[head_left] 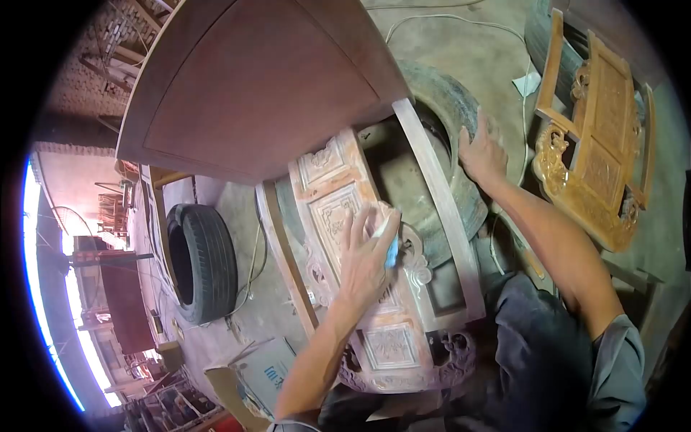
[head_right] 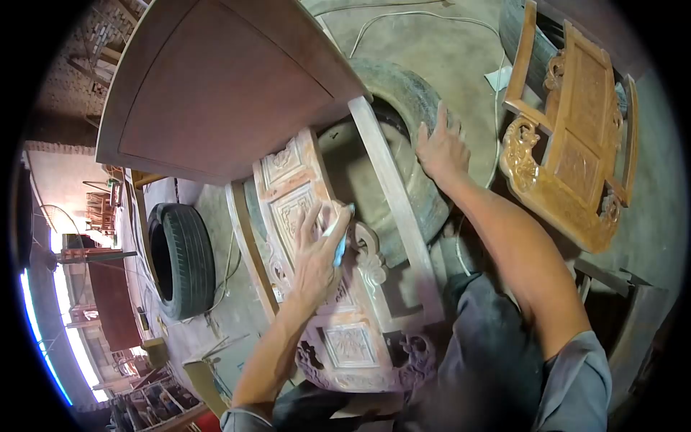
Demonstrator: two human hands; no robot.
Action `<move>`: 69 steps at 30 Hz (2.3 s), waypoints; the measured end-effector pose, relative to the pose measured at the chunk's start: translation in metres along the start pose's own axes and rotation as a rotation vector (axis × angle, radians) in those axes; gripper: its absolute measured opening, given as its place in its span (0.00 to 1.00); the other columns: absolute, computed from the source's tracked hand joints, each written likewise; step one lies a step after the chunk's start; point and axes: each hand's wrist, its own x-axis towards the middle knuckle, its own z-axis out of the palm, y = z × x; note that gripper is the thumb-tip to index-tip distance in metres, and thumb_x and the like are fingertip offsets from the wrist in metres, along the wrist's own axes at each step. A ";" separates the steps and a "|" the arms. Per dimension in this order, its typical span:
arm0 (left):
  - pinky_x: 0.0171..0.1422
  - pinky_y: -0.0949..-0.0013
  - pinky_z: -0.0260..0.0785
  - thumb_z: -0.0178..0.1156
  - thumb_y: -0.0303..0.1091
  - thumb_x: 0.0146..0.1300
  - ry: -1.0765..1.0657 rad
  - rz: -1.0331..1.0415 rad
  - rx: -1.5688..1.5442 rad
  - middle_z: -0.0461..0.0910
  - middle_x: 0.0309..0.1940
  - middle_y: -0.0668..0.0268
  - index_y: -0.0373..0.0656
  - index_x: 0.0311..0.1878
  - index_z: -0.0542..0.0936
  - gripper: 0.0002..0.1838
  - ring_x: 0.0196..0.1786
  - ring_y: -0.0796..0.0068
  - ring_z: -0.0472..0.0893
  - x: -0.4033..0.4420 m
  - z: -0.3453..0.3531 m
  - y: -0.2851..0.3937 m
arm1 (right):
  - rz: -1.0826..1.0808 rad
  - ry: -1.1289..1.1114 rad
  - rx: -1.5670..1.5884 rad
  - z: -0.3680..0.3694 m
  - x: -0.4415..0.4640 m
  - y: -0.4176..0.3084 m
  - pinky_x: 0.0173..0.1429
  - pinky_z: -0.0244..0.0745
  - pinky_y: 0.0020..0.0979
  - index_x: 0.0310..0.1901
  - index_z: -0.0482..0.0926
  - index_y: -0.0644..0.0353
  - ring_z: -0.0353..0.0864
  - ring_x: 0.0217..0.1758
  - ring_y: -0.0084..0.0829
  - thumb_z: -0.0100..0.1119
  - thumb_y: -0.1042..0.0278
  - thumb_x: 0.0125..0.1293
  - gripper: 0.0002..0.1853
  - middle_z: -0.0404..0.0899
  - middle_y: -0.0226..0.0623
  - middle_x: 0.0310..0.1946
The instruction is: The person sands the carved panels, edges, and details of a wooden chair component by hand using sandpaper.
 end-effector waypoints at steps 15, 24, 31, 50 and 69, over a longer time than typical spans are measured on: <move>0.88 0.37 0.56 0.61 0.29 0.70 -0.137 0.075 0.091 0.90 0.44 0.54 0.57 0.81 0.75 0.35 0.81 0.44 0.69 0.037 -0.019 -0.076 | -0.025 0.014 0.016 0.001 0.000 0.002 0.78 0.71 0.59 0.88 0.55 0.54 0.71 0.79 0.66 0.53 0.44 0.81 0.41 0.63 0.63 0.82; 0.82 0.46 0.62 0.61 0.21 0.62 -0.142 -0.015 0.199 0.83 0.62 0.51 0.62 0.84 0.72 0.44 0.71 0.46 0.75 0.093 -0.015 -0.114 | -0.045 0.049 -0.009 0.003 0.002 0.002 0.75 0.74 0.59 0.87 0.55 0.54 0.73 0.77 0.65 0.53 0.46 0.81 0.41 0.64 0.63 0.80; 0.75 0.44 0.69 0.58 0.20 0.64 -0.027 -0.041 0.134 0.83 0.62 0.49 0.56 0.81 0.76 0.40 0.68 0.43 0.76 0.078 0.000 -0.106 | -0.030 0.005 0.059 -0.002 -0.002 0.001 0.77 0.73 0.58 0.87 0.56 0.54 0.71 0.79 0.64 0.53 0.46 0.81 0.41 0.64 0.63 0.80; 0.91 0.34 0.44 0.64 0.24 0.63 0.160 -0.178 -0.004 0.90 0.42 0.47 0.45 0.85 0.69 0.43 0.81 0.40 0.68 -0.010 0.024 -0.003 | -0.028 0.046 -0.038 0.009 0.007 0.006 0.78 0.72 0.58 0.88 0.56 0.50 0.71 0.80 0.62 0.53 0.43 0.81 0.41 0.62 0.60 0.82; 0.91 0.31 0.38 0.62 0.26 0.63 0.202 -0.480 -0.124 0.82 0.68 0.46 0.37 0.84 0.69 0.42 0.83 0.30 0.61 0.001 0.036 0.042 | -0.030 0.017 -0.019 0.005 0.004 0.006 0.77 0.72 0.57 0.88 0.56 0.52 0.70 0.80 0.63 0.52 0.44 0.81 0.41 0.60 0.62 0.84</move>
